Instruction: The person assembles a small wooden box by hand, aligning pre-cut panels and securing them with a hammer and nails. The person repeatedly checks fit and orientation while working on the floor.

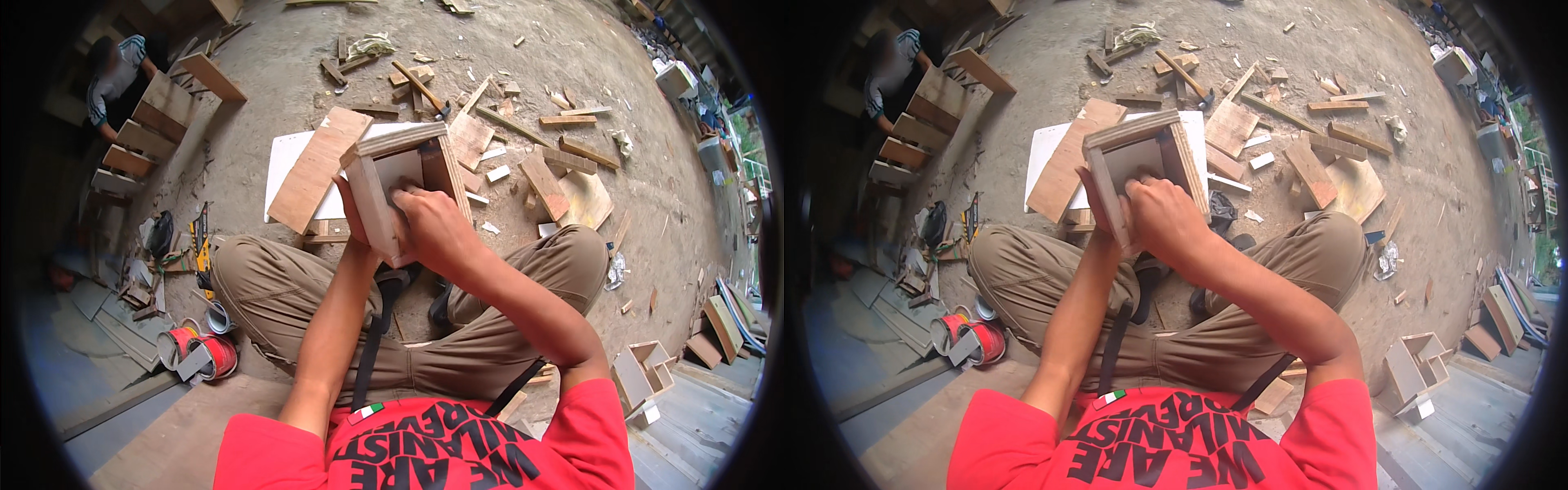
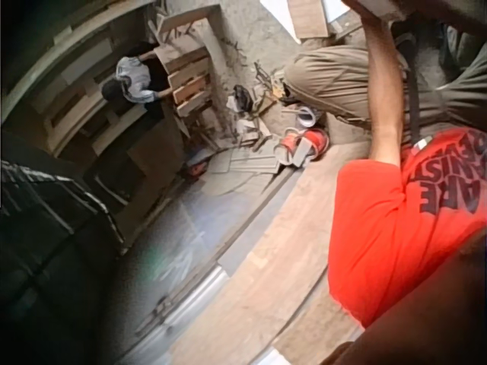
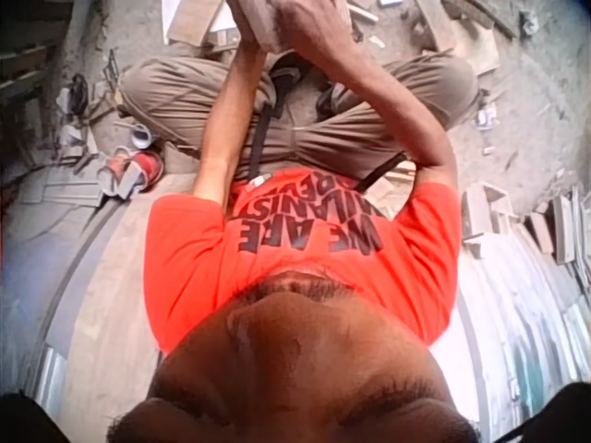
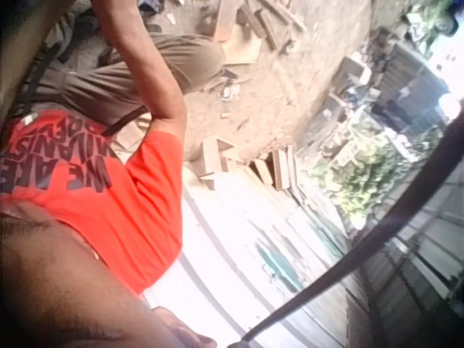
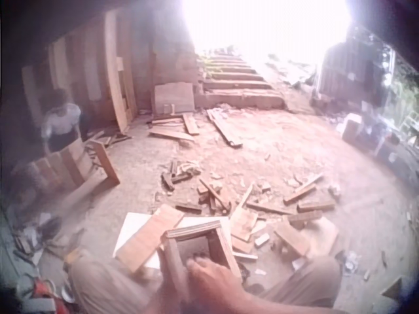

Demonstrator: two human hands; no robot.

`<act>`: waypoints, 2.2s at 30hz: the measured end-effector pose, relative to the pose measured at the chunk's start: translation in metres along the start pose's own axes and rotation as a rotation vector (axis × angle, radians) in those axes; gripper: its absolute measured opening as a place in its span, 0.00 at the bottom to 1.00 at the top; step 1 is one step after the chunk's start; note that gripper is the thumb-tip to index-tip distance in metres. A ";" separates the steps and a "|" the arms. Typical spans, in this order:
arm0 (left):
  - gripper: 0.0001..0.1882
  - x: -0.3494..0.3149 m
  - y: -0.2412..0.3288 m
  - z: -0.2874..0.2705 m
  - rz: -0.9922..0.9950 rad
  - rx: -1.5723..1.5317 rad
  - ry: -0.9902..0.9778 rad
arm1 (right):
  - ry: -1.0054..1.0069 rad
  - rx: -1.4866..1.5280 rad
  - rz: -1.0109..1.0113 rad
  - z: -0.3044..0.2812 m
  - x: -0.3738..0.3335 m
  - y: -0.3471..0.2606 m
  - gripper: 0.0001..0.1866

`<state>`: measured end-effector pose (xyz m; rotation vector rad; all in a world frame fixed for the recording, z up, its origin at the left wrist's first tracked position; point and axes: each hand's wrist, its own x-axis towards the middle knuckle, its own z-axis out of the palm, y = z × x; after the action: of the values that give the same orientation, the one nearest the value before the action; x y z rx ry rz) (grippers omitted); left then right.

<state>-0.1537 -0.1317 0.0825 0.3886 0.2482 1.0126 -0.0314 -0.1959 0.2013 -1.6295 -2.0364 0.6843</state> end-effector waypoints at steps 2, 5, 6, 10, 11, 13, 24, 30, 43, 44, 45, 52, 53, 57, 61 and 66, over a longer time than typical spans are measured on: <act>0.55 0.001 0.004 -0.004 -0.011 0.059 -0.004 | 0.028 -0.008 -0.052 0.011 -0.001 0.006 0.07; 0.53 0.000 0.007 -0.007 -0.033 0.087 -0.023 | 0.055 -0.082 -0.114 0.016 -0.007 0.006 0.08; 0.53 -0.001 0.007 -0.004 -0.026 0.106 -0.020 | 0.053 -0.065 -0.113 0.015 -0.009 0.006 0.09; 0.51 -0.007 0.010 0.012 -0.015 0.113 0.027 | 0.026 0.119 -0.125 0.008 -0.006 0.010 0.10; 0.50 -0.009 0.010 0.018 -0.018 0.097 0.047 | 0.017 0.194 -0.132 0.005 -0.003 0.011 0.11; 0.49 -0.012 0.016 0.027 0.020 0.154 0.018 | -0.036 0.241 -0.117 -0.001 0.000 0.010 0.10; 0.52 0.001 0.038 0.048 -0.110 0.379 0.112 | -0.198 0.957 -0.046 -0.015 0.021 0.069 0.14; 0.63 -0.001 0.058 0.119 -0.148 0.512 0.012 | 0.136 1.692 0.142 0.006 0.006 0.082 0.22; 0.70 0.000 0.068 0.094 0.220 1.359 -0.184 | 0.102 1.865 -0.093 -0.003 -0.001 0.096 0.34; 0.70 0.004 0.059 0.081 0.241 1.260 -0.186 | 0.100 1.841 -0.094 -0.003 0.000 0.097 0.34; 0.69 0.001 0.055 0.085 0.211 1.140 -0.155 | 0.090 1.839 -0.109 -0.003 -0.001 0.096 0.34; 0.62 0.000 0.055 0.089 0.180 1.133 -0.091 | 0.045 1.869 -0.087 0.001 0.001 0.091 0.35; 0.62 0.000 0.057 0.091 0.186 1.140 -0.099 | 0.040 1.859 -0.101 0.002 0.002 0.091 0.35; 0.61 -0.003 0.063 0.092 0.173 1.192 -0.136 | 0.002 1.903 -0.081 0.006 0.002 0.088 0.35; 0.62 -0.007 0.058 0.091 0.169 1.330 -0.133 | 0.031 1.879 -0.027 0.011 0.002 0.107 0.35; 0.62 -0.011 0.056 0.093 0.250 1.317 -0.182 | 0.183 1.646 0.058 0.011 0.000 0.106 0.31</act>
<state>-0.1673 -0.1331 0.1912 1.7273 0.7052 0.9311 0.0425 -0.1779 0.1260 -0.6310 -0.6478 1.5183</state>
